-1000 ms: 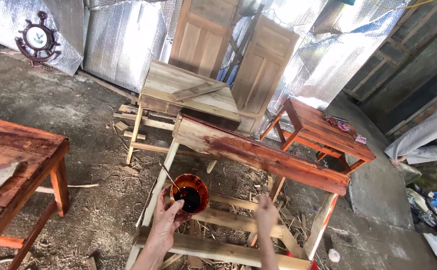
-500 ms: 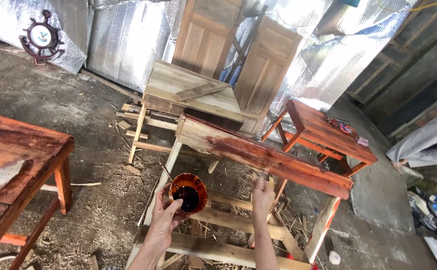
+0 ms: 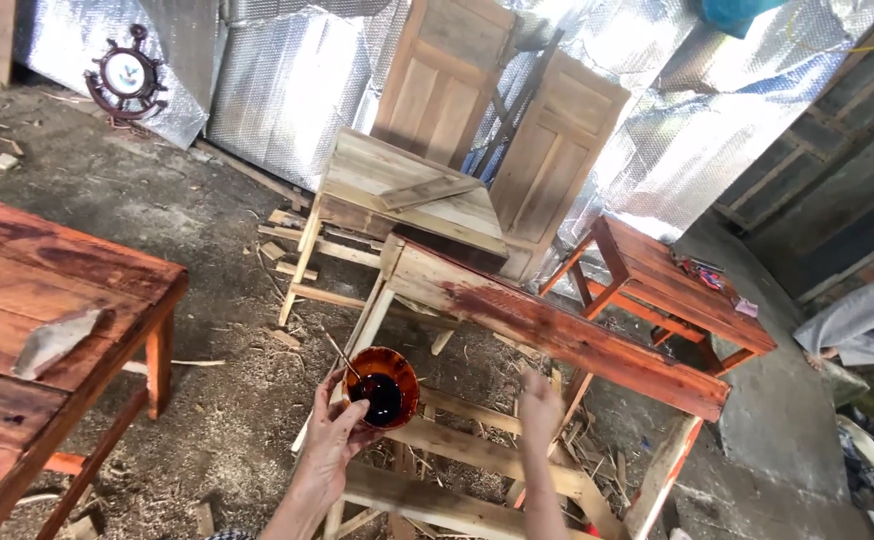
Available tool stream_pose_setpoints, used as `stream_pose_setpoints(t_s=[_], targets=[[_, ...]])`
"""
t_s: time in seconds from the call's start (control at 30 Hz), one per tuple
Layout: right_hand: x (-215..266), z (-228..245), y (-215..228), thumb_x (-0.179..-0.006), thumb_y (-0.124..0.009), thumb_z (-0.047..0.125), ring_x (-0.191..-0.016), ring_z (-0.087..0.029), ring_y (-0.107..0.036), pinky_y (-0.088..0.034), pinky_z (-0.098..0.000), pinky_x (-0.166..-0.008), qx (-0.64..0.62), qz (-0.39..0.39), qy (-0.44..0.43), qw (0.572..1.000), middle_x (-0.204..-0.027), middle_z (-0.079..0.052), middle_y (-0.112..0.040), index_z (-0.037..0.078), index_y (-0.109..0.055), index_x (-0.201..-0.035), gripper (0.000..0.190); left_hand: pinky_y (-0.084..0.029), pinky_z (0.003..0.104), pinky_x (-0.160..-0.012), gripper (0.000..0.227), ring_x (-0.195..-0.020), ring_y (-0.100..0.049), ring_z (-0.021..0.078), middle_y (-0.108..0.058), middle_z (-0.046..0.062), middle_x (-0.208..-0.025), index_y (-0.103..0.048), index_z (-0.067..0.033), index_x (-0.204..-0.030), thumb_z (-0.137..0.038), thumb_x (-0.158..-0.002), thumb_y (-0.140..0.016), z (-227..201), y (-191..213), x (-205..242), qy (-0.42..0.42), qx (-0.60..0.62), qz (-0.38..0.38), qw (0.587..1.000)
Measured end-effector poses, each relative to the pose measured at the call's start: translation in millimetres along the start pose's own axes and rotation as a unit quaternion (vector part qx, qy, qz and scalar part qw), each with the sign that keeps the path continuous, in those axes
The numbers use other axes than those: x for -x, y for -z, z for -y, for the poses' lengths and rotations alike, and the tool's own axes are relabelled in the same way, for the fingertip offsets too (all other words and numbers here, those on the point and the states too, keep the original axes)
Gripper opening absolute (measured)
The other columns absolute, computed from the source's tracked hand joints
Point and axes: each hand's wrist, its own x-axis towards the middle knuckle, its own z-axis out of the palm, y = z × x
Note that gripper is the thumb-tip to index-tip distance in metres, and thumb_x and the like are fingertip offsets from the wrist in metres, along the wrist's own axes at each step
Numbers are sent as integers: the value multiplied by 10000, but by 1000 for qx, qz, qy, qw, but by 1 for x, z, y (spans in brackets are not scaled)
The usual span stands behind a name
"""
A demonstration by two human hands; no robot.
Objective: Applying wood stain to a wooden frame using a brush and a small bowl of stain.
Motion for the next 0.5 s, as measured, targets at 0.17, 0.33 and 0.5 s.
stream_pose_setpoints(t_s=[0.17,0.33,0.5], targets=[[37,32,4,-931,-448,88,-380,-5,-236,-188,-135,-332,-227,-93,-58,968,-1306,3,-607,148,-539,-1307,392,-564,502,-791,668,-1096,-607,377,-565,213,-1297,-434,-206,-1402,51,-810,-603,-7,8,-1,-9,4,0,1000],[41,5,-63,-978,-467,230,-428,-69,-374,-278,-200,-356,-90,34,94,991,-577,17,-496,63,-633,-1098,265,-561,449,-663,661,-937,-624,365,-558,205,-1259,-461,-220,-1373,43,-793,-638,2,19,-16,-27,23,1,999],[40,-17,-52,-978,-453,234,-417,-50,-321,-231,-185,-365,-154,48,50,986,-569,28,-457,45,-641,-1070,282,-576,444,-574,673,-896,-650,424,-559,259,-1296,-475,-226,-1358,56,-772,-651,4,29,-25,-43,33,-3,999]])
